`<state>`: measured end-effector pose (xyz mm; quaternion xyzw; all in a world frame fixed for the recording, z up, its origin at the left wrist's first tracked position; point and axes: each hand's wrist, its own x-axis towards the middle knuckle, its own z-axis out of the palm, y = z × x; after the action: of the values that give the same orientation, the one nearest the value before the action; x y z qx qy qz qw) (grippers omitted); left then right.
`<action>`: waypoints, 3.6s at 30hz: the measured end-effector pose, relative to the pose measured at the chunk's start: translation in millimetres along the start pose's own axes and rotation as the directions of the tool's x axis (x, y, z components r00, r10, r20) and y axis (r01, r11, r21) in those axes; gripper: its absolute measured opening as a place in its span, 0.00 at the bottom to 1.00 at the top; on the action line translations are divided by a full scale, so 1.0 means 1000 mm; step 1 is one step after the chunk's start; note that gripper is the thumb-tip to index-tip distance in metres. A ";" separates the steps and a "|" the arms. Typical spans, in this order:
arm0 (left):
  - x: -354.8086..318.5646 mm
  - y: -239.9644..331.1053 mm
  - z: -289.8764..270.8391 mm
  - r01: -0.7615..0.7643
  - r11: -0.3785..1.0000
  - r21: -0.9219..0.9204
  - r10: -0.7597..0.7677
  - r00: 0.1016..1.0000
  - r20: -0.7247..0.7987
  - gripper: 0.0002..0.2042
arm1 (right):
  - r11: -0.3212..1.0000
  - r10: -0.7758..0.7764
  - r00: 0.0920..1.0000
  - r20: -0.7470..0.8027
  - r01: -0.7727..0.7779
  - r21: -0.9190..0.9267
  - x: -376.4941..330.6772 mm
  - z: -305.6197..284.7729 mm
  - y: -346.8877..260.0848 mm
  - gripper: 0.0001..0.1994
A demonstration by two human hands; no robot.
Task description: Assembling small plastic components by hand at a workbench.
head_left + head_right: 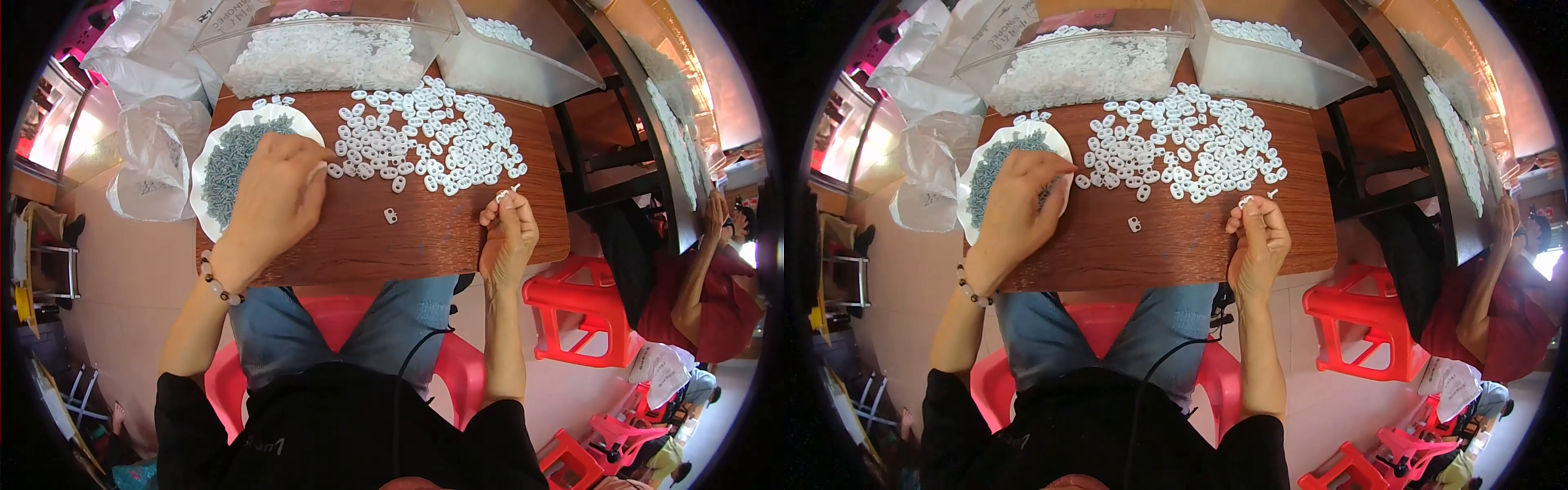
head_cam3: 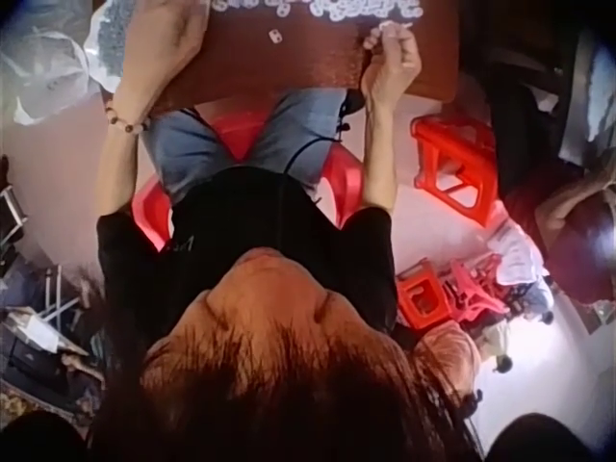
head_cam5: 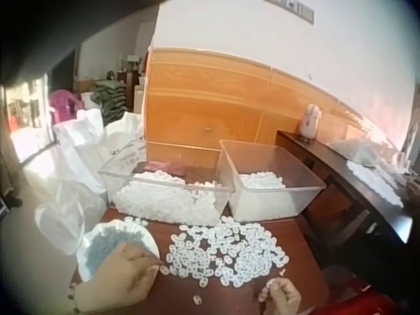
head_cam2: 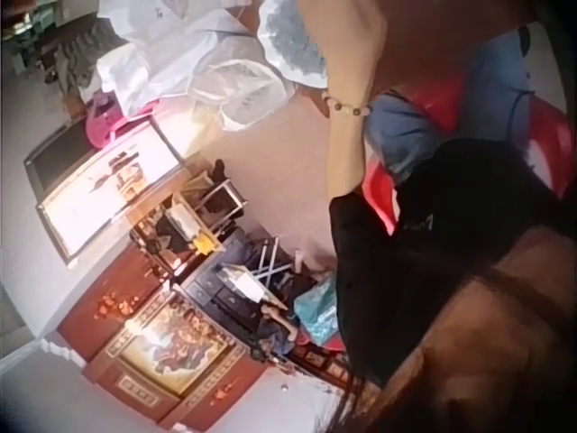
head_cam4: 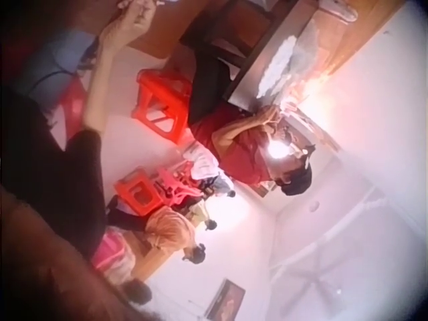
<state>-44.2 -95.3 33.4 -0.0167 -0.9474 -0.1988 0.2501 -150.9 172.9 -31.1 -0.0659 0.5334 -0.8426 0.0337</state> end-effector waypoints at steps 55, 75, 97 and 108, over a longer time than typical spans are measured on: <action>-0.015 -0.049 -0.019 0.373 0.919 -0.127 -0.376 0.927 -0.001 0.07 | 0.993 -0.004 1.000 0.022 0.001 0.122 0.001 -0.005 0.000 0.03; -0.041 0.031 -0.003 0.608 -0.007 -0.794 -0.447 0.708 0.546 0.07 | 0.936 0.090 0.933 0.348 0.040 -0.349 -0.050 0.065 -0.018 0.06; -0.046 0.063 0.045 0.591 -0.261 -0.763 -0.345 0.681 0.645 0.08 | 0.858 0.123 0.906 0.404 0.108 -0.503 -0.057 0.061 -0.020 0.07; -0.053 0.070 0.049 0.537 -0.219 -0.815 -0.417 0.704 0.575 0.09 | 0.408 -0.276 0.737 0.617 0.671 -0.619 -0.064 0.072 -0.013 0.08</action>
<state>-11.8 -8.8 -5.2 0.1729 -0.4726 -0.8637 0.0268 -76.4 121.8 5.9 -0.4058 0.7929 -0.4342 -0.1342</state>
